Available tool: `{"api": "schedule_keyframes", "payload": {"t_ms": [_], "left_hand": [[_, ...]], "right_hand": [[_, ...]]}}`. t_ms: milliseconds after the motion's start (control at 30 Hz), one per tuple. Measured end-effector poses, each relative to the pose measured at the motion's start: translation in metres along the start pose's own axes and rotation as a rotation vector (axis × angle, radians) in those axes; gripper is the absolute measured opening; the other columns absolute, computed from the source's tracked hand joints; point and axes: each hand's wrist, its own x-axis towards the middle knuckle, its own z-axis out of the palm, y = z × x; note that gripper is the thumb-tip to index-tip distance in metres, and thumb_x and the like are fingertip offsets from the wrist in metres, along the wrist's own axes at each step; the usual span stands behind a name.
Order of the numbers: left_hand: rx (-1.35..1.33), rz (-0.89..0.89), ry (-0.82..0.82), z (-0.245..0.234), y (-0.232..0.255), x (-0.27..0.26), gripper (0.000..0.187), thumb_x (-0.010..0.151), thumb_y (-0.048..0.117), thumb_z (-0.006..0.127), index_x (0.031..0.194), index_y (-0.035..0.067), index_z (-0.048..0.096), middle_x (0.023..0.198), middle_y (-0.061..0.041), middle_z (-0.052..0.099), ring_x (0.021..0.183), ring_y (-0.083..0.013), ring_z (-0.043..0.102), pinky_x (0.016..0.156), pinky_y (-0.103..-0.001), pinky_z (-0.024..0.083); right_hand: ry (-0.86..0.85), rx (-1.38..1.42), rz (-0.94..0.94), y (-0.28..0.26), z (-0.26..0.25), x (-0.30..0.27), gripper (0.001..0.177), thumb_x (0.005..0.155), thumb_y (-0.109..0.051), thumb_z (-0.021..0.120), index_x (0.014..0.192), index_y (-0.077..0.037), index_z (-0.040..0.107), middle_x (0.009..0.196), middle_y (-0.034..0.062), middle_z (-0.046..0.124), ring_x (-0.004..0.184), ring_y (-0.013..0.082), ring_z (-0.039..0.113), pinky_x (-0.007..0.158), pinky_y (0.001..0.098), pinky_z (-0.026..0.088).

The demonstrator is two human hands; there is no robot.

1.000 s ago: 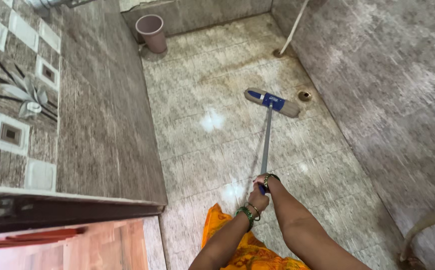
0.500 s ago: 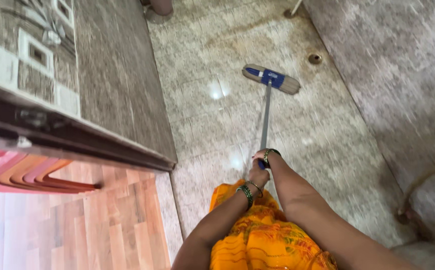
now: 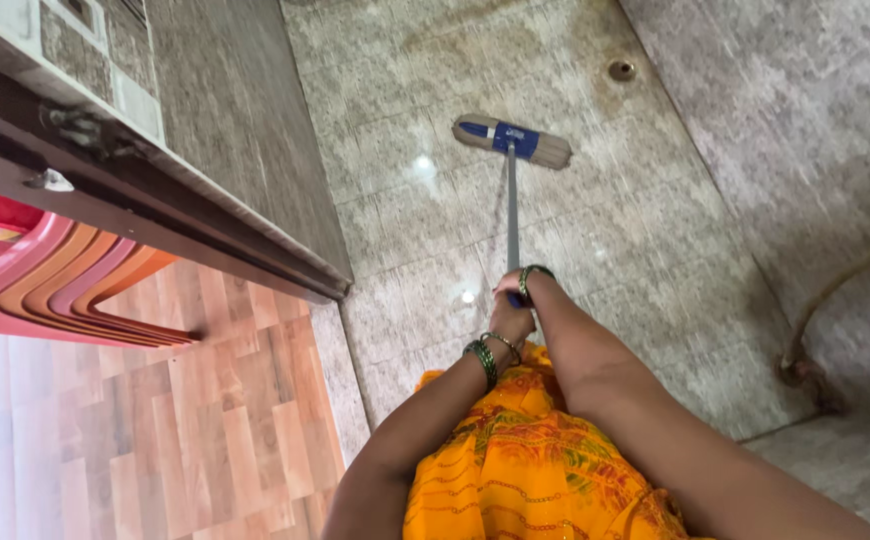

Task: The person cleans the bathroom floor by using a brush on a long handle to scrub the tiled surface.

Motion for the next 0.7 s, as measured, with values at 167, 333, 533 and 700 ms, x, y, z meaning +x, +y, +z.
{"api": "schedule_keyframes", "payload": {"t_ms": [167, 333, 533, 700], "left_hand": [[-0.09, -0.157, -0.108, -0.008, 0.026, 0.01, 0.089, 0.078, 0.003, 0.06, 0.157, 0.015, 0.019, 0.096, -0.018, 0.068, 0.073, -0.0316, 0.069, 0.05, -0.039, 0.046], [-0.093, -0.163, -0.097, 0.029, 0.05, 0.089, 0.092, 0.08, 0.004, 0.062, 0.157, 0.012, 0.013, 0.095, -0.015, 0.07, 0.068, -0.0248, 0.067, 0.049, -0.035, 0.048], [-0.113, -0.215, -0.129, 0.075, 0.136, 0.167, 0.096, 0.079, 0.006, 0.062, 0.158, 0.014, 0.009, 0.101, -0.015, 0.072, 0.078, -0.0274, 0.07, 0.058, -0.039, 0.051], [-0.08, -0.119, 0.02, 0.102, 0.175, 0.238, 0.092, 0.082, 0.011, 0.065, 0.159, 0.02, 0.018, 0.118, -0.021, 0.068, 0.109, -0.0372, 0.068, 0.087, -0.044, 0.055]], "right_hand": [[0.068, 0.025, 0.029, -0.011, -0.015, 0.01, 0.026, 0.091, -0.033, 0.076, 0.084, -0.007, 0.073, 0.079, 0.0074, 0.073, 0.066, 0.0176, 0.067, 0.062, 0.0364, 0.057], [0.143, -0.234, -0.005, -0.045, -0.077, 0.031, 0.029, 0.089, -0.036, 0.077, 0.089, -0.007, 0.075, 0.083, 0.0092, 0.073, 0.069, 0.0199, 0.068, 0.062, 0.0389, 0.057], [0.163, -0.093, 0.006, -0.089, -0.19, 0.055, 0.03, 0.086, -0.031, 0.082, 0.093, -0.003, 0.077, 0.086, 0.0127, 0.075, 0.071, 0.0223, 0.071, 0.062, 0.0406, 0.059], [0.19, -0.131, 0.003, -0.139, -0.255, 0.068, 0.03, 0.084, -0.03, 0.083, 0.092, -0.002, 0.077, 0.085, 0.0127, 0.075, 0.07, 0.022, 0.071, 0.06, 0.039, 0.06]]}}
